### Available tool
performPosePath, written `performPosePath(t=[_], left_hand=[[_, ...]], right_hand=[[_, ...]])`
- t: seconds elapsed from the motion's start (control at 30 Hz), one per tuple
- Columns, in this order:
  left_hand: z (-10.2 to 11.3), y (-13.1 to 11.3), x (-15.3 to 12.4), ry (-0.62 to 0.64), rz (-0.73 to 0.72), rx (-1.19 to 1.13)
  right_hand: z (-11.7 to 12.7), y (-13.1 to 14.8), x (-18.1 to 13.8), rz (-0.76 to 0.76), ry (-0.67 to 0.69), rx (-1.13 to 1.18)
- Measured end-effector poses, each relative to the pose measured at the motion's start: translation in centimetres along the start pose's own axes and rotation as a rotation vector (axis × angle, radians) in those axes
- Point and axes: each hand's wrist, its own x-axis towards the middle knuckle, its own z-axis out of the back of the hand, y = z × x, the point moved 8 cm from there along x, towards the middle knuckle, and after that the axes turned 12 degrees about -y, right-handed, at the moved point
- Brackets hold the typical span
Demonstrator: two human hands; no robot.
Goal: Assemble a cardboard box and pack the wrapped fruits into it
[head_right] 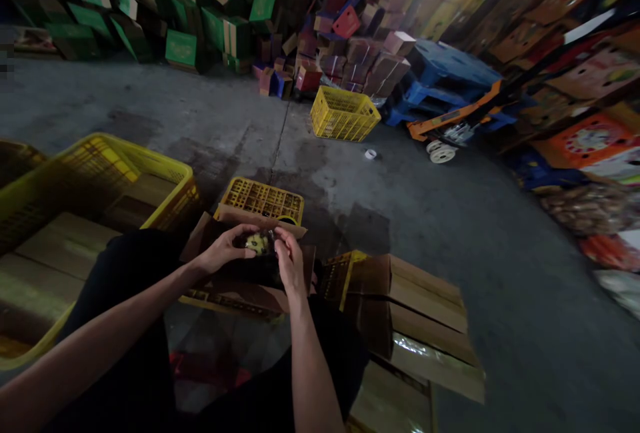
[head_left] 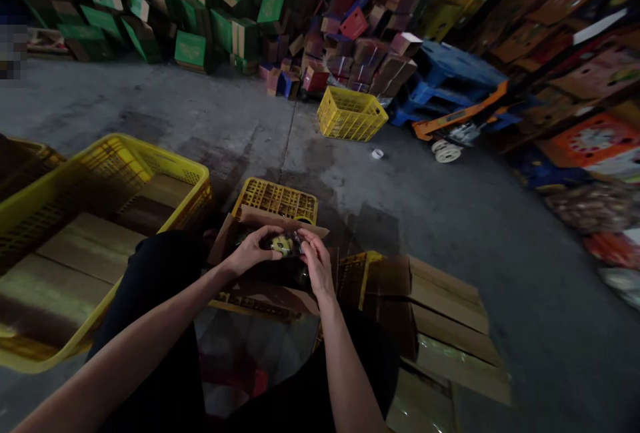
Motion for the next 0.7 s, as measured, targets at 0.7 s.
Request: performPosePath(t=[0.7], left_hand=[[-0.2,1.2,-0.4,0.030,0.154,-0.156]], right_hand=[[-0.2,0.1,-0.2,-0.007,0.037,-0.040]])
